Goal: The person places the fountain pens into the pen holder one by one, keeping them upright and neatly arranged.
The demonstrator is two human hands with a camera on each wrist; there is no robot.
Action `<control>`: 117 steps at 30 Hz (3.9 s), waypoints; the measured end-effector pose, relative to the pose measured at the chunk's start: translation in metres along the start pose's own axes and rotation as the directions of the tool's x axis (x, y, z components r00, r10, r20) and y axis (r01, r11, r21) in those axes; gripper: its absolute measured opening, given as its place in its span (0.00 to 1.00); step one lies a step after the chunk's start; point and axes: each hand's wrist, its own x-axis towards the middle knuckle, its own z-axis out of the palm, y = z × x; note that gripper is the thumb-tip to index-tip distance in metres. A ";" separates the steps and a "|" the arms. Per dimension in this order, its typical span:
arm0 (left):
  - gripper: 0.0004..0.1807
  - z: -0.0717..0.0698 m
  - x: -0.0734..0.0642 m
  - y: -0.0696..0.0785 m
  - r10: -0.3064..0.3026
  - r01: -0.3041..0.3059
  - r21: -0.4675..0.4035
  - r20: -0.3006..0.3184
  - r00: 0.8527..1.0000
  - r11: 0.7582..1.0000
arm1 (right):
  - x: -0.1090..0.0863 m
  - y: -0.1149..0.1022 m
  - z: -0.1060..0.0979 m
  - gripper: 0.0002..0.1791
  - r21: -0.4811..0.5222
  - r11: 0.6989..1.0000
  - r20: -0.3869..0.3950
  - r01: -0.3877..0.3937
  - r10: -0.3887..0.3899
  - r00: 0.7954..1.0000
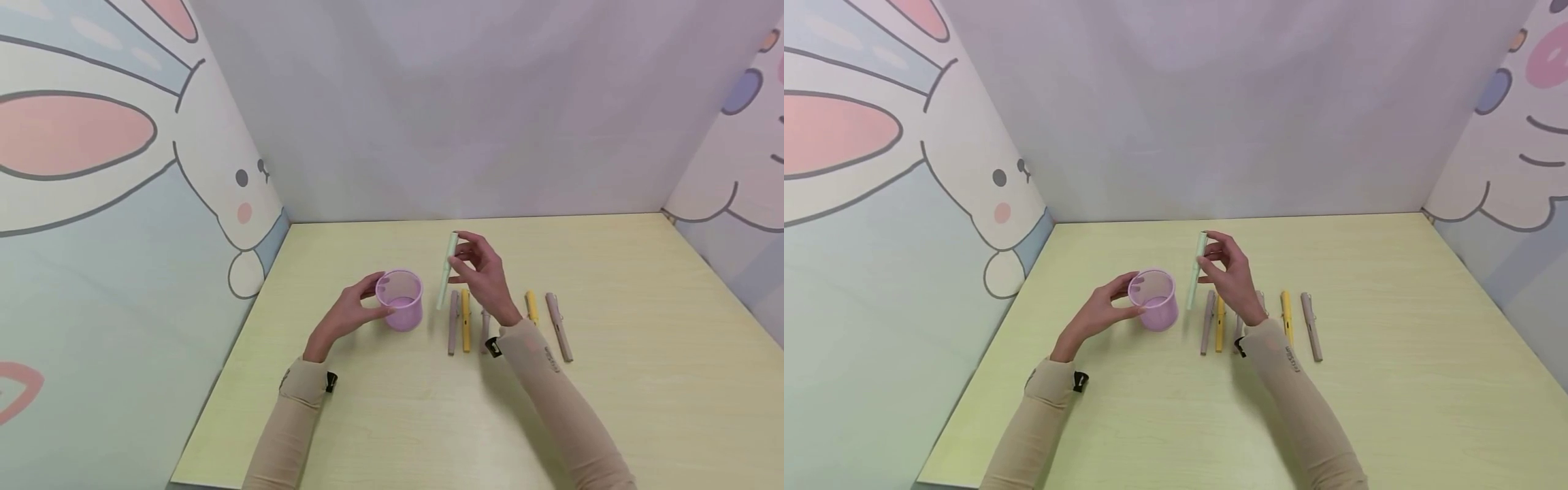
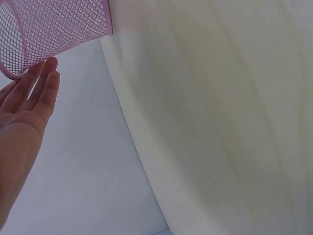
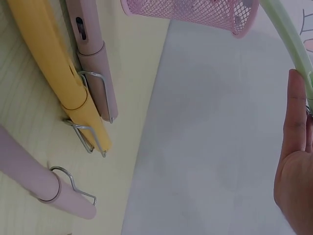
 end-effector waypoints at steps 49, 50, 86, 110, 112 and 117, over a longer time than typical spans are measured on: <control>0.42 0.002 0.001 -0.001 -0.005 0.005 -0.006 -0.002 1.000 1.000 | 0.003 0.011 0.033 0.27 0.129 0.987 -0.118 0.091 -0.075 0.990; 0.42 0.002 0.001 -0.001 -0.004 0.004 -0.008 -0.003 1.000 1.000 | 0.003 0.011 0.034 0.27 0.132 0.987 -0.120 0.091 -0.075 0.990; 0.43 0.001 0.000 -0.001 -0.012 0.012 -0.028 0.005 1.000 1.000 | -0.004 0.024 0.051 0.29 -0.015 0.998 -0.080 0.062 -0.063 0.995; 0.42 0.002 0.000 -0.004 -0.009 0.009 0.013 -0.009 1.000 1.000 | -0.008 0.026 0.054 0.27 -0.119 0.992 -0.039 0.050 -0.055 0.998; 0.42 0.002 0.000 -0.004 -0.006 0.006 0.012 -0.009 1.000 1.000 | -0.009 0.028 0.053 0.27 -0.118 0.991 -0.036 0.057 -0.061 0.997; 0.42 0.001 0.000 -0.004 0.002 -0.002 0.007 -0.006 1.000 1.000 | -0.009 0.028 0.053 0.26 -0.122 0.990 -0.029 0.067 -0.071 0.997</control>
